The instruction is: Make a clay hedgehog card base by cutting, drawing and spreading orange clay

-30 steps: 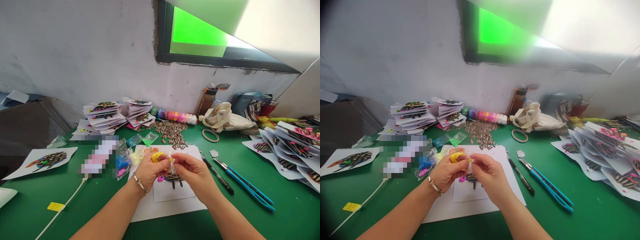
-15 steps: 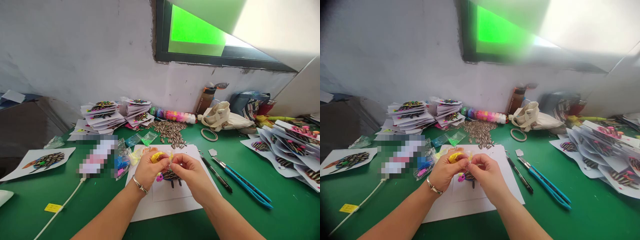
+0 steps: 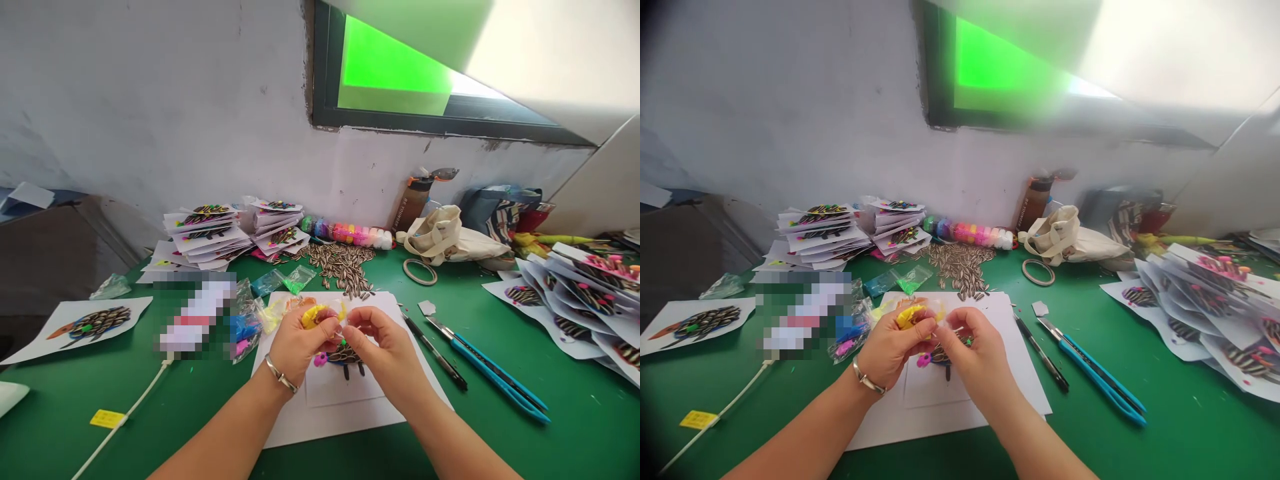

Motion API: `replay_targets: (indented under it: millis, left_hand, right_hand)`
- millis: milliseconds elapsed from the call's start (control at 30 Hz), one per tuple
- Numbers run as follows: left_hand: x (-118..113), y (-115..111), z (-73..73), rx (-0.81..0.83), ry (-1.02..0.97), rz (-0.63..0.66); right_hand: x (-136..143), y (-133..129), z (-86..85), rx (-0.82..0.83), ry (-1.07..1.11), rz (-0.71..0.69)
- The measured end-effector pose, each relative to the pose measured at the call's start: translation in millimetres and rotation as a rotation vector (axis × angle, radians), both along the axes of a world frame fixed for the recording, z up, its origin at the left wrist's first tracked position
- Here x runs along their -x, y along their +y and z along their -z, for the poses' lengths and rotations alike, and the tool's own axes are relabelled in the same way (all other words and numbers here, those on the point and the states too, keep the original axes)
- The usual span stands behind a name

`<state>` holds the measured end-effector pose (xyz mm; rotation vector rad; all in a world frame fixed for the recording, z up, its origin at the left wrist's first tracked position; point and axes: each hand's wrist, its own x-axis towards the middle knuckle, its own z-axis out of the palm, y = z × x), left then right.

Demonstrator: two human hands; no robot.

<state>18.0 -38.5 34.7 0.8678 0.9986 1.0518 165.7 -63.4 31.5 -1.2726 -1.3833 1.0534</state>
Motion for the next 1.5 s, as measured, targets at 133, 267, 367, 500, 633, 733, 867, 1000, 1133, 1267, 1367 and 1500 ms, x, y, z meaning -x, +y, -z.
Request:
replay_targets:
  millis: [133,267,367,500,633,733,867,1000,1133,1267,1367,1500]
  left_hand:
    - [-1.1,-0.1,3.2,-0.046,0.040,0.007]
    - [-1.5,-0.8,2.4,-0.045,0.060,0.018]
    - [-1.7,-1.0,0.5,-0.039,0.055,0.019]
    - [-2.3,-0.3,-0.4,-0.006,0.054,0.001]
    - [-2.1,-0.2,0.7,-0.013,0.069,0.016]
    - [-1.7,-0.1,2.4,-0.028,0.081,0.032]
    - [-1.7,0.3,3.0,-0.024,0.077,0.042]
    - [-1.8,0.7,1.0,-0.025,0.075,0.022]
    - [-1.7,0.9,-0.1,-0.062,0.083,0.030]
    - [-1.8,0.4,-0.6,-0.072,0.093,0.047]
    - [-1.9,0.2,-1.3,-0.066,0.087,0.055]
    - [-1.6,0.3,-0.7,-0.056,0.079,0.037]
  right_hand:
    - [0.2,1.1,3.7,0.136,0.164,-0.078]
    - [-0.1,-0.1,3.1,-0.097,0.099,-0.050]
    - [-2.3,-0.5,2.3,-0.252,-0.005,-0.053]
    - [-5.6,0.4,5.3,-0.173,-0.014,-0.028]
    - [-5.1,0.4,5.4,-0.094,-0.021,0.025]
    - [-3.1,0.2,1.9,-0.076,-0.022,0.036]
    - [-1.6,0.4,-0.9,-0.067,-0.037,0.041]
    - [-3.3,0.2,-0.1,-0.068,-0.097,0.028]
    - [-4.1,0.3,-0.9,-0.010,-0.033,-0.024]
    - [-2.4,0.4,-2.3,0.014,0.029,-0.088]
    - [-1.3,-0.2,-1.8,-0.013,-0.025,-0.067]
    - [-1.9,0.0,1.5,-0.105,-0.108,-0.024]
